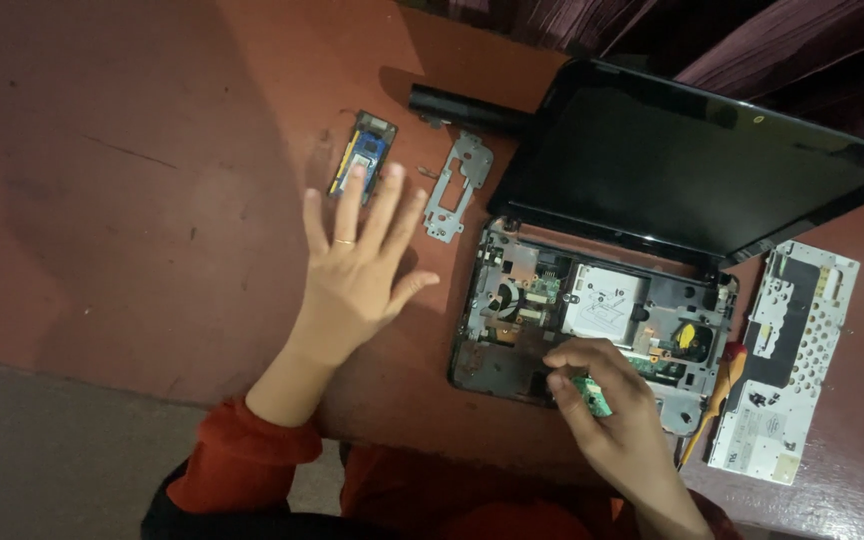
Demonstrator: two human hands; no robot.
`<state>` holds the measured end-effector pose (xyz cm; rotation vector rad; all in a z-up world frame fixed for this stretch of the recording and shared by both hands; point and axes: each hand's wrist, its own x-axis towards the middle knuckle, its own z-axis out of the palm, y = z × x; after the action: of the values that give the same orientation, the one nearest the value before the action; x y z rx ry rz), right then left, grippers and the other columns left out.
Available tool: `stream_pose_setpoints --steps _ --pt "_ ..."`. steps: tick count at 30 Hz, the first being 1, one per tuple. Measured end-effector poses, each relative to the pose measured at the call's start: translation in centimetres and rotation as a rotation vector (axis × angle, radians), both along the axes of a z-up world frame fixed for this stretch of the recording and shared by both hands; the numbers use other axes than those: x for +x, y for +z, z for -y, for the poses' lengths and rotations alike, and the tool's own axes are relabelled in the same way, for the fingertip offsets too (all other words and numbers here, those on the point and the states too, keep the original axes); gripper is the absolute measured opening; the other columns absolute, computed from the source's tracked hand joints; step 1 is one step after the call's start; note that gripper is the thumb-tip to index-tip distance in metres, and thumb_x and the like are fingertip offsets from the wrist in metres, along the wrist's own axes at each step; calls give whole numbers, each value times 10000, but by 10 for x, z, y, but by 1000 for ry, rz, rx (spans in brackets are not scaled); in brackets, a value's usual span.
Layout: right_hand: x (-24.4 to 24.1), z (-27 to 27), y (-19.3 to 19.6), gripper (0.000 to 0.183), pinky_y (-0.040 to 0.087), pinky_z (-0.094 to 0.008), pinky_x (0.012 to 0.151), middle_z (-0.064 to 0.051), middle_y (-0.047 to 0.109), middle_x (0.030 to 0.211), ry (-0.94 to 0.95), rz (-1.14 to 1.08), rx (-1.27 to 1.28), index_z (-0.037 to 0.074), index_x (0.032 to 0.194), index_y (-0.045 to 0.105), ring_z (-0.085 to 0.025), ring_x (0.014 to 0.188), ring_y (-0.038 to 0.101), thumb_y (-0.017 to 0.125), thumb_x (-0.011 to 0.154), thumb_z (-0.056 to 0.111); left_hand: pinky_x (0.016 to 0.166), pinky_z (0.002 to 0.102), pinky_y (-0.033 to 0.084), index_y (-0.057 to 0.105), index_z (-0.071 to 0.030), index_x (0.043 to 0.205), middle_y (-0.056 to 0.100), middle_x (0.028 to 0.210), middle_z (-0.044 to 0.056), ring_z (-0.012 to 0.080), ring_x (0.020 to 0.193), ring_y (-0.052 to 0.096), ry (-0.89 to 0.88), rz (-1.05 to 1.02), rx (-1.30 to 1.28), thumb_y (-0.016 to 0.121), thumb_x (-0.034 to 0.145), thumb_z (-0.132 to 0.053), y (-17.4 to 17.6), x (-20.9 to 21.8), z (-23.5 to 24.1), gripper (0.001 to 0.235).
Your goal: The person disassembles a laptop by removing the bottom cover and unscrewing internal components. They use a screwdriver to detach a metal bracket and remove a small circuit board, placing parts on the table.
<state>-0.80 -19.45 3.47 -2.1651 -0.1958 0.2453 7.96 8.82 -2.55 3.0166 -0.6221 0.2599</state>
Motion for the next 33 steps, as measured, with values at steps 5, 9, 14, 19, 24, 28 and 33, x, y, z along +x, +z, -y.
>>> stream_pose_setpoints --steps 5,9,14,19,24,28,33 --pt "-3 7 -4 197 565 -307 808 -76 673 1022 20 39 -15 78 1074 643 -184 899 678 598 897 152 1119 674 173 406 -203 1516 351 1564 21 343 1456 228 -124 72 -70 499 955 -642 -1 -5 11 718" --pt "-2 7 2 189 538 -326 821 -73 684 1017 -11 25 -21 74 1054 658 -210 971 671 580 916 177 1115 626 212 540 -158 1441 504 1490 20 319 1422 335 -130 179 -95 626 904 -624 0 -8 15 715" --pt "-5 13 0 178 538 -325 816 -67 680 1025 -49 0 5 88 1051 668 -206 970 670 582 915 165 1127 628 208 396 -139 1517 334 1565 99 344 1448 258 -58 118 -19 417 984 -595 2 -4 7 702" --pt "-6 24 2 169 522 -313 811 -73 675 1010 -73 45 -8 72 1017 665 -203 956 673 572 918 172 1159 660 160 318 -58 1535 229 1602 173 395 1483 185 198 13 -263 508 989 -293 7 4 -12 624" --pt "-8 35 -2 194 534 -303 781 -43 724 992 -134 -94 -88 110 1026 713 -171 929 707 595 890 183 1162 589 220 307 9 1510 360 1551 170 326 1471 258 191 68 -265 437 1016 -261 -5 -1 -11 577" --pt "0 34 -8 202 540 -311 839 -40 741 991 -154 -103 -112 118 1031 723 -168 973 705 623 863 167 1165 572 226 356 1 1492 374 1541 154 300 1465 260 219 104 -228 427 1015 -272 -10 5 -8 555" --pt "0 30 -12 211 573 -303 750 -49 723 997 -131 -101 -90 96 1031 709 -176 914 726 585 891 196 1165 505 302 400 9 1471 420 1516 149 278 1440 324 218 187 -134 456 1008 -271 -8 2 -6 544"
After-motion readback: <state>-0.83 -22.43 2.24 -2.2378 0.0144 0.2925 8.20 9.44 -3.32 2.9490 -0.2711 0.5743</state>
